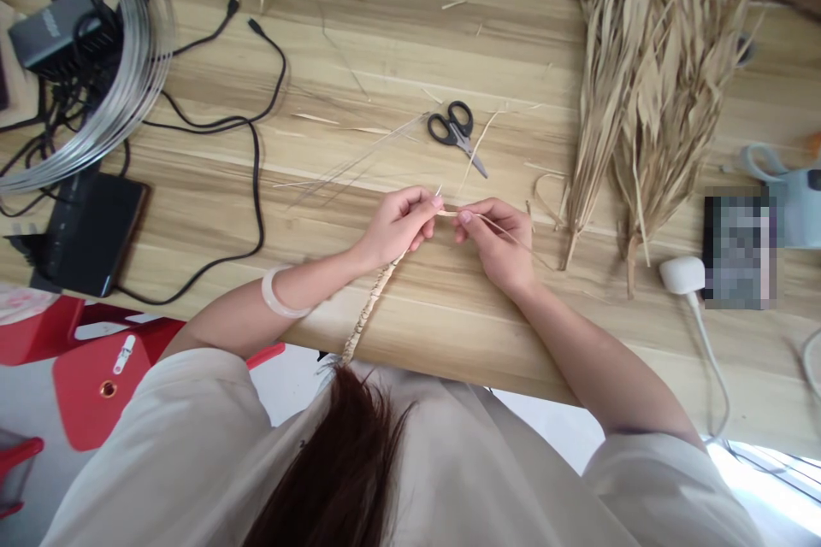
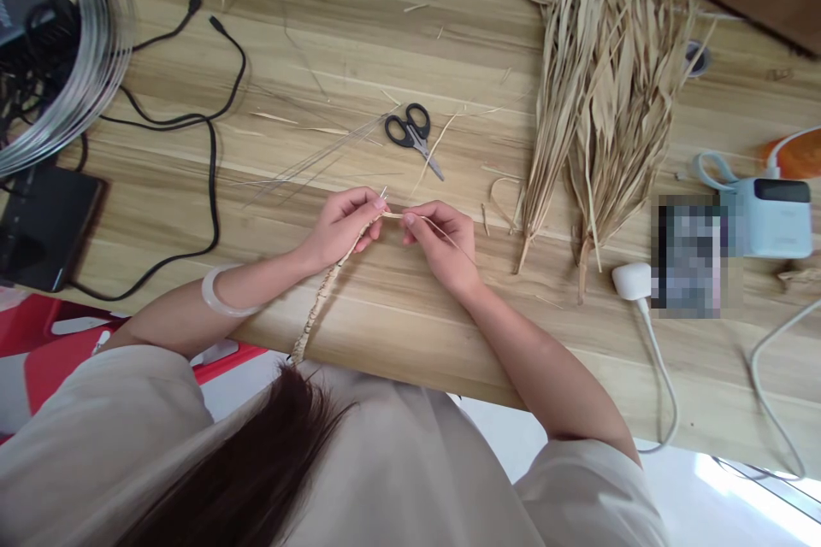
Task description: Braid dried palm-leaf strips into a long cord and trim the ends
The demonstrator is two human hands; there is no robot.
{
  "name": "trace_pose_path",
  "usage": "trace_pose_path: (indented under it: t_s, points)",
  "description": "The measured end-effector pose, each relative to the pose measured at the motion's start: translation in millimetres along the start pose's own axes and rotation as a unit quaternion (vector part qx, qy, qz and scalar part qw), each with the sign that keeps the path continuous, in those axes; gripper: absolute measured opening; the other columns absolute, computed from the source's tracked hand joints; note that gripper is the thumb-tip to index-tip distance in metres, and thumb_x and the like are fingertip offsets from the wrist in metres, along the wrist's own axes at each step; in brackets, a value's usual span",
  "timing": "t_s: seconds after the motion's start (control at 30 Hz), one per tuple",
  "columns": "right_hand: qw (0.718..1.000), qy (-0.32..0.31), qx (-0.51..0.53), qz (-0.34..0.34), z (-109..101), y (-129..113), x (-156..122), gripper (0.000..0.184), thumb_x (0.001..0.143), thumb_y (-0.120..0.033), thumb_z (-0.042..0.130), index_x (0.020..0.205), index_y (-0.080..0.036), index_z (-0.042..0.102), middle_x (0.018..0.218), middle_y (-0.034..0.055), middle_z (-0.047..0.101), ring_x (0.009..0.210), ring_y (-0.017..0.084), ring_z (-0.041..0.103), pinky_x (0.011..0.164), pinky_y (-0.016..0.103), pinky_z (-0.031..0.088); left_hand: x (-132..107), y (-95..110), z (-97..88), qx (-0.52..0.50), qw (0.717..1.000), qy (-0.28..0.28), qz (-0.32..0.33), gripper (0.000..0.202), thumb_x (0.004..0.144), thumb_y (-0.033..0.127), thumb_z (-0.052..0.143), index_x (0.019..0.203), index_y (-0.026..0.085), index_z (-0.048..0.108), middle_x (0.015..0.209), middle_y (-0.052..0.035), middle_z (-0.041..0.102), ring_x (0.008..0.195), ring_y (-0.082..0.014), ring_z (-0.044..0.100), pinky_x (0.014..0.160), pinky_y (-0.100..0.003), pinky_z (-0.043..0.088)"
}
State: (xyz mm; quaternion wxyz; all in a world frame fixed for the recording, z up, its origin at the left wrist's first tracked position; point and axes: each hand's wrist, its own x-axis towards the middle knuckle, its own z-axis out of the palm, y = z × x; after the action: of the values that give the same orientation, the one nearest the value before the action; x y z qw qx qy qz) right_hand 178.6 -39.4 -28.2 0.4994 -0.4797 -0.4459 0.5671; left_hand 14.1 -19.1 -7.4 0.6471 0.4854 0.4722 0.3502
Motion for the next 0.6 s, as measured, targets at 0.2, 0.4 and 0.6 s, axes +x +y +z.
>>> trace_pose_path:
  t_s: [0.2, 0.4, 0.6]
  points:
    - [0.999, -0.015, 0.043, 0.021, -3.7, 3.0, 2.9, 0.009, 0.076, -0.028, 0.071, 0.072, -0.020, 0.068, 0.065, -0.0012, 0.068, 0.051, 0.008, 0.057, 0.052, 0.023, 0.047, -1.4, 0.1, -0.5, 0.034, 0.999, -0.022, 0.005, 0.020, 0.078, 0.032, 0.065, 0.077, 0.014, 0.057, 0.046, 0.0075, 0.046, 0.034, -0.0024, 0.038, 0.034, -0.016, 0.025]
    - [0.996, -0.036, 0.075, 0.025, -5.5, 3.1, 5.6, 0.012, 0.076, -0.028, 0.071, 0.070, -0.019, 0.067, 0.062, -0.0012, 0.067, 0.049, 0.008, 0.056, 0.050, 0.022, 0.044, -1.3, 0.1, 0.1, 0.046, 0.999, -0.020, 0.015, 0.011, 0.077, 0.022, 0.063, 0.081, 0.013, 0.059, 0.042, 0.0089, 0.043, 0.033, -0.0031, 0.036, 0.034, -0.017, 0.023]
    - [0.996, -0.046, 0.068, 0.028, -5.1, 1.5, 6.1, 0.015, 0.075, -0.029, 0.072, 0.067, -0.018, 0.065, 0.060, -0.0020, 0.066, 0.047, 0.007, 0.055, 0.047, 0.021, 0.043, -0.9, 1.8, 0.1, 0.021, 0.999, -0.021, 0.015, 0.009, 0.077, 0.020, 0.063, 0.077, 0.013, 0.056, 0.042, 0.0092, 0.043, 0.032, -0.0025, 0.036, 0.034, -0.016, 0.022]
